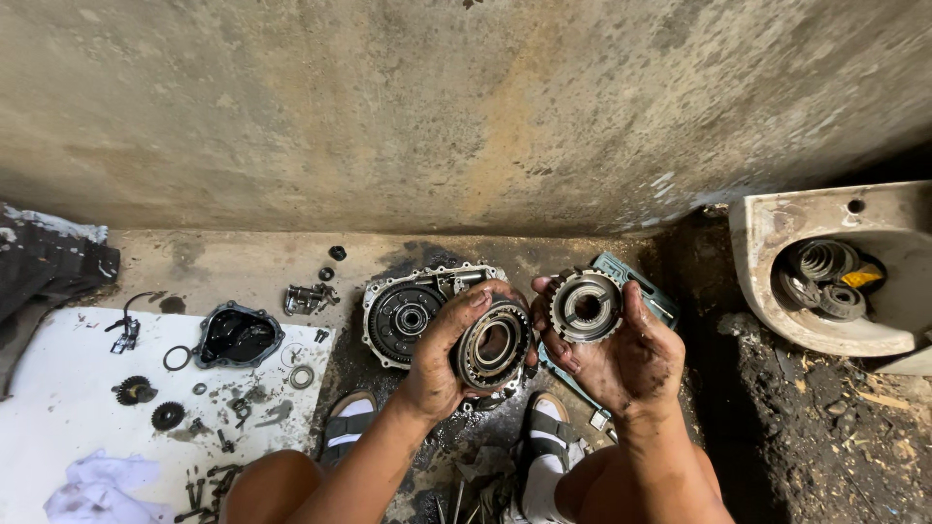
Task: The person sits on the floor and disassembles a motorcycle engine casing. They remove gears and bearings, inspect them by hand, and place them on a white sheet beside the casing.
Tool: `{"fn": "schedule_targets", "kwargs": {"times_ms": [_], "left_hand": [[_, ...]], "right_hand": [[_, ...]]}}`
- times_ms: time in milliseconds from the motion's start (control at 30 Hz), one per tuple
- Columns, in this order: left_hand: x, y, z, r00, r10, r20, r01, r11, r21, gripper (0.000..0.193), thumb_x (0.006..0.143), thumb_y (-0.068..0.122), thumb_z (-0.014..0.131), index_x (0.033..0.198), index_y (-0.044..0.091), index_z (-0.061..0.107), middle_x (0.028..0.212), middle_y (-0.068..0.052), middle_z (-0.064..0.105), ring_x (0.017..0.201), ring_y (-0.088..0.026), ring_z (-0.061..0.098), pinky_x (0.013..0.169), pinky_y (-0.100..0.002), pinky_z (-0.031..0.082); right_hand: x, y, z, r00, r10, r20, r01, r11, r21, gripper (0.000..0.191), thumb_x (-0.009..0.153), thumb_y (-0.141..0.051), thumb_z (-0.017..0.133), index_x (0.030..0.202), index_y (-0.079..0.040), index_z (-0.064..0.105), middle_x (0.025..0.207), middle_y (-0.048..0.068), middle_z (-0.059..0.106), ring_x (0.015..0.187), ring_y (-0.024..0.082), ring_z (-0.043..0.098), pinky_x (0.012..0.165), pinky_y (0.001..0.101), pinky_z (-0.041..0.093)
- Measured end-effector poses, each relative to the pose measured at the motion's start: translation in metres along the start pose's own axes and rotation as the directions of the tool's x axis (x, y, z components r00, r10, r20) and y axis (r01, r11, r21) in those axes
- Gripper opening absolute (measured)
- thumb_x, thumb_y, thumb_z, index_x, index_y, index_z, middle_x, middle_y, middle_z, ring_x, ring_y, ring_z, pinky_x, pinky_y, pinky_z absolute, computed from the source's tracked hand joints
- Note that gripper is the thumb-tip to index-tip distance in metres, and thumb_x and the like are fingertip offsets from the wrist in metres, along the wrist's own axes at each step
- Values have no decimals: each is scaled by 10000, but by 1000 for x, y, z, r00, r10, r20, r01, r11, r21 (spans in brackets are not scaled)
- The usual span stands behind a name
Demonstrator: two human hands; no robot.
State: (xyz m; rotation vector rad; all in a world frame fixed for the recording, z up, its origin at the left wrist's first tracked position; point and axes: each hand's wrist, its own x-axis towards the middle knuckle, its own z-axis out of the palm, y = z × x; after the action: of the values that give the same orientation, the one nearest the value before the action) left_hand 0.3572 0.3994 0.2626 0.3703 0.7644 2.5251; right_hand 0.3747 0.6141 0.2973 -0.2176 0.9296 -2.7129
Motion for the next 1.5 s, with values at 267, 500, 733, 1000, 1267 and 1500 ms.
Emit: {"fn": "schedule_targets", "kwargs": {"times_ms": [267, 500, 733, 1000, 1267, 1500], "left_hand": [[0, 1, 0, 1000, -18, -14, 18, 1000, 0, 461, 1026, 384, 516, 1270, -6, 546, 1034, -170, 702, 840, -228, 748, 616, -283, 607], [2, -1, -2, 1000, -10, 8, 10, 1000, 18, 475, 1021, 395, 517, 1283, -1, 542, 1028, -179, 708, 820, -229, 754, 557, -270, 602], [2, -2, -4, 1000, -7, 17, 7, 1000, 5, 483, 1027, 382, 522, 1296, -20, 530, 1049, -181, 703, 846, -232, 756, 622, -281, 625], [1, -1, -4, 1000, -21, -7, 21, 1000, 18, 476, 1016, 371, 514, 1291, -16, 538, 1015, -169, 708, 807, -216, 758, 566, -259, 606], [1, 0, -4, 1000, -4, 28, 3, 1000, 16, 469, 1041, 382, 503, 1293, -11, 547, 995, -171, 718, 780, -198, 751, 518, -239, 575], [0, 3, -1, 1000, -26, 4, 26, 999, 45, 449, 1030, 386, 499, 1276, 17, 565, 942, -153, 733, 661, -141, 713, 437, -206, 487]], "right_hand": [[3, 0, 7, 1000, 6, 7, -6, 1000, 5, 635, 1103, -439, 459, 1346, 140, 552, 1316, 365, 604, 982, 409, 668, 785, 464, 548], [2, 1, 7, 1000, -16, -1, 16, 998, 60, 544, 1129, -394, 441, 1350, 80, 588, 1362, 383, 584, 1077, 469, 661, 774, 466, 555], [1, 1, 4, 1000, -9, -27, 10, 999, 37, 561, 1114, -408, 451, 1347, 85, 584, 1364, 368, 584, 1092, 464, 656, 794, 464, 555], [1, 3, 6, 1000, -22, 6, 22, 999, 29, 540, 1116, -389, 467, 1342, 84, 596, 1381, 373, 580, 1086, 459, 653, 809, 472, 549], [-1, 3, 4, 999, -15, -30, 16, 1000, 19, 546, 1100, -394, 468, 1321, 83, 612, 1368, 372, 585, 1073, 457, 663, 812, 473, 543], [-2, 4, 1, 1000, -17, -11, 16, 1000, -12, 550, 1122, -386, 473, 1350, 96, 609, 1376, 374, 583, 1039, 434, 667, 836, 488, 553]]}}
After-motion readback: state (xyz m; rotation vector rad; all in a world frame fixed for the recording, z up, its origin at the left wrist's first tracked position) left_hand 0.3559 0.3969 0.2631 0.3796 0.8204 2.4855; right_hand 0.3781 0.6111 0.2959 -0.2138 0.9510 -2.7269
